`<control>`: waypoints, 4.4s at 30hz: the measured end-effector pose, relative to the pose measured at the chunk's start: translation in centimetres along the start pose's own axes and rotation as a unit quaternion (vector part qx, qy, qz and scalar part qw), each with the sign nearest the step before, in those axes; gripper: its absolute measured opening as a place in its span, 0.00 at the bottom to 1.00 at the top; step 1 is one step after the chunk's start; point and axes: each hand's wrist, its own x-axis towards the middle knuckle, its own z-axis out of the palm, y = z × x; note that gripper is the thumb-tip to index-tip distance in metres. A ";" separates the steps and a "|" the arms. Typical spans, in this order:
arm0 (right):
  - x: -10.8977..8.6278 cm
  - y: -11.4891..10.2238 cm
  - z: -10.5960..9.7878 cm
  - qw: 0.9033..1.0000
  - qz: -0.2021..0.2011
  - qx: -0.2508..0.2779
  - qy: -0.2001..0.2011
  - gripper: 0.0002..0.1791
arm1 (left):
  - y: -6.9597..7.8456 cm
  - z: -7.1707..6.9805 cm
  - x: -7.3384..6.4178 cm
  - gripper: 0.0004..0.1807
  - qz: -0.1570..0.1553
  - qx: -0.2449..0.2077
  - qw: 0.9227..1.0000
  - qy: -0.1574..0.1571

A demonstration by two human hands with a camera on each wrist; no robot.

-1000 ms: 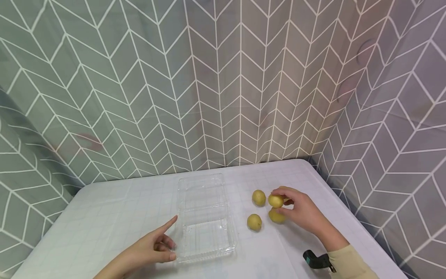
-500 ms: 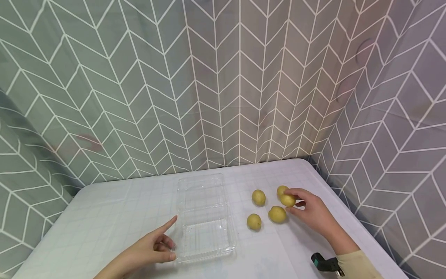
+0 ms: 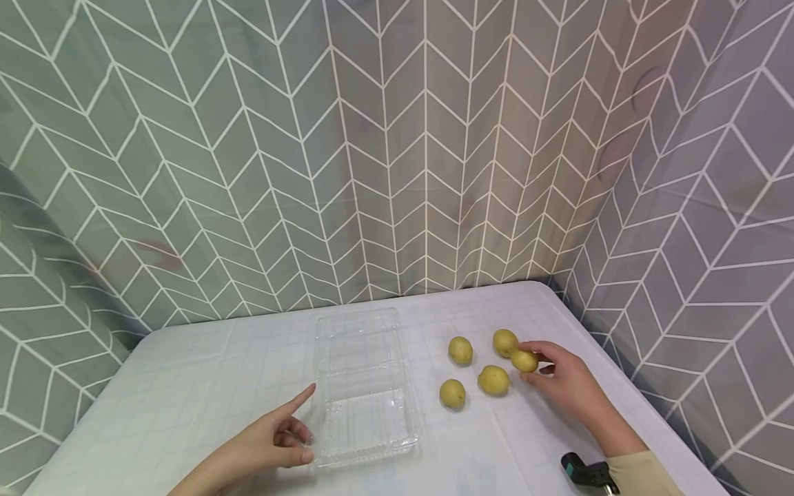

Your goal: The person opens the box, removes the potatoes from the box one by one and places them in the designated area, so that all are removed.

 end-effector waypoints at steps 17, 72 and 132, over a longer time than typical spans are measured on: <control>-0.7 1.3 -0.1 0.997 0.068 -0.002 -0.035 0.27 | 0.3 0.1 0.2 0.56 -0.002 -0.001 1.000 0.005; -1.9 2.7 -0.9 0.993 0.104 0.014 -0.055 0.29 | 0.4 0.2 0.2 0.56 -0.004 -0.011 1.000 -0.005; -1.7 2.6 -0.9 0.990 0.124 0.030 -0.057 0.28 | 0.9 -1.1 0.6 0.36 -0.014 -0.055 0.997 0.044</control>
